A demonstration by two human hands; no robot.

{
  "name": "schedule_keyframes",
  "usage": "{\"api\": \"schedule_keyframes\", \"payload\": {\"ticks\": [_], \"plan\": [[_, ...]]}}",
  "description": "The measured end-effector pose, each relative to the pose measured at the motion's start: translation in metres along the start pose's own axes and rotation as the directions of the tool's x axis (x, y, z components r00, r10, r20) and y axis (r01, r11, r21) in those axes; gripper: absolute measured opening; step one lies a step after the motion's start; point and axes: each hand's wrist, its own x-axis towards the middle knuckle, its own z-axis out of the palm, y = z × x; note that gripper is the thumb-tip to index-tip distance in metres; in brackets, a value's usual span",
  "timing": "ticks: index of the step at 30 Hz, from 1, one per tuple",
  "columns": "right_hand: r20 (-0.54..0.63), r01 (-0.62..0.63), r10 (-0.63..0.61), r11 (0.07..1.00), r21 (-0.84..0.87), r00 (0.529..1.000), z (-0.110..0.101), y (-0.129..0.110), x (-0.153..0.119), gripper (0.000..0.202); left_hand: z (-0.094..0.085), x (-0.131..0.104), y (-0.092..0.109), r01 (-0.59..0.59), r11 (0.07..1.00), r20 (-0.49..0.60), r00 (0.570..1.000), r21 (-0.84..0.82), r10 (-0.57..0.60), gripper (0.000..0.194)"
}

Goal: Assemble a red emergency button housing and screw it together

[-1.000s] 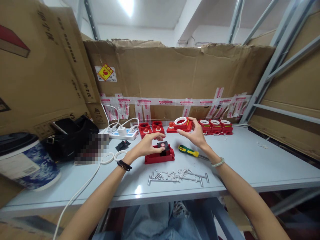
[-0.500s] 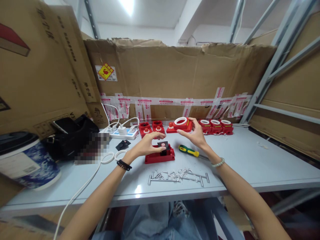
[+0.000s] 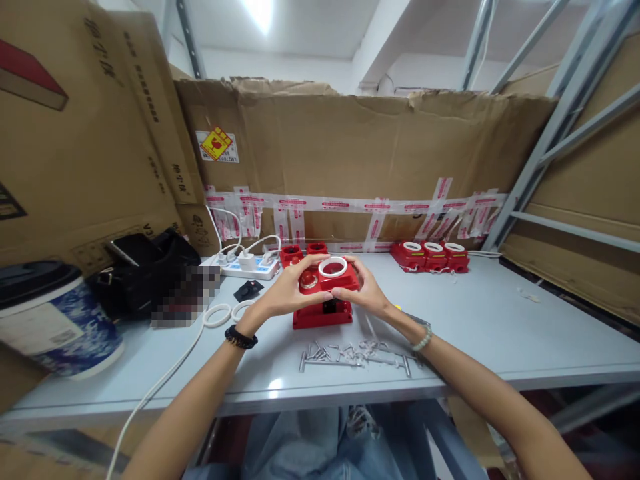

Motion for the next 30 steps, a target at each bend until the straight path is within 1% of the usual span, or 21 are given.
{"api": "schedule_keyframes", "payload": {"ticks": [2, 3, 5, 7, 9, 11, 14, 18, 22, 25, 27, 30], "plan": [[0.025, 0.100, -0.097, 0.975, -0.198, 0.995, -0.006, -0.004, 0.000, 0.074, -0.002, -0.002, -0.002, 0.005, 1.000, 0.003, 1.000, 0.016, -0.005, 0.063], [0.048, 0.162, -0.155, 0.935, -0.315, 0.987, -0.009, -0.007, 0.000, 0.076, -0.002, -0.003, -0.004, 0.007, 1.000, 0.008, 1.000, 0.029, -0.008, 0.062], [0.116, 0.250, -0.222, 0.825, -0.506, 0.968, -0.013, -0.012, 0.001, 0.067, -0.002, -0.004, -0.008, 0.006, 0.999, 0.024, 1.000, 0.054, -0.007, 0.062], [0.177, 0.266, -0.199, 0.750, -0.605, 0.964, -0.015, -0.015, 0.001, 0.052, -0.001, -0.005, -0.012, -0.003, 0.998, 0.046, 0.999, 0.066, 0.000, 0.061], [0.207, 0.250, -0.150, 0.716, -0.652, 0.967, -0.014, -0.013, 0.002, 0.044, 0.002, -0.005, -0.015, -0.011, 0.997, 0.066, 0.998, 0.070, 0.006, 0.062], [0.236, 0.255, -0.124, 0.689, -0.679, 0.964, -0.013, -0.010, 0.001, 0.043, 0.004, -0.005, -0.017, -0.017, 0.998, 0.085, 0.996, 0.064, 0.011, 0.061], [0.273, 0.283, -0.121, 0.655, -0.701, 0.954, -0.013, -0.007, 0.001, 0.041, 0.007, -0.006, -0.019, -0.030, 0.999, 0.108, 0.994, 0.039, 0.026, 0.059], [0.307, 0.304, -0.111, 0.638, -0.707, 0.945, -0.013, -0.008, 0.000, 0.034, 0.009, -0.009, -0.023, 0.003, 0.999, 0.139, 0.990, 0.041, -0.008, 0.064], [0.309, 0.274, -0.066, 0.660, -0.700, 0.949, -0.013, -0.010, 0.000, 0.026, 0.011, -0.010, -0.026, 0.037, 0.997, 0.198, 0.979, 0.065, -0.049, 0.063], [0.308, 0.269, -0.068, 0.683, -0.679, 0.949, -0.013, -0.008, -0.001, 0.024, 0.012, -0.010, -0.025, 0.044, 0.997, 0.202, 0.978, 0.066, -0.057, 0.063], [0.307, 0.260, -0.067, 0.715, -0.649, 0.949, -0.013, -0.007, -0.002, 0.024, 0.012, -0.010, -0.024, 0.039, 0.997, 0.205, 0.977, 0.061, -0.051, 0.063], [0.329, 0.242, -0.057, 0.795, -0.556, 0.943, -0.012, -0.006, -0.003, 0.024, 0.012, -0.010, -0.023, 0.040, 0.998, 0.214, 0.976, 0.042, -0.049, 0.062]]}}
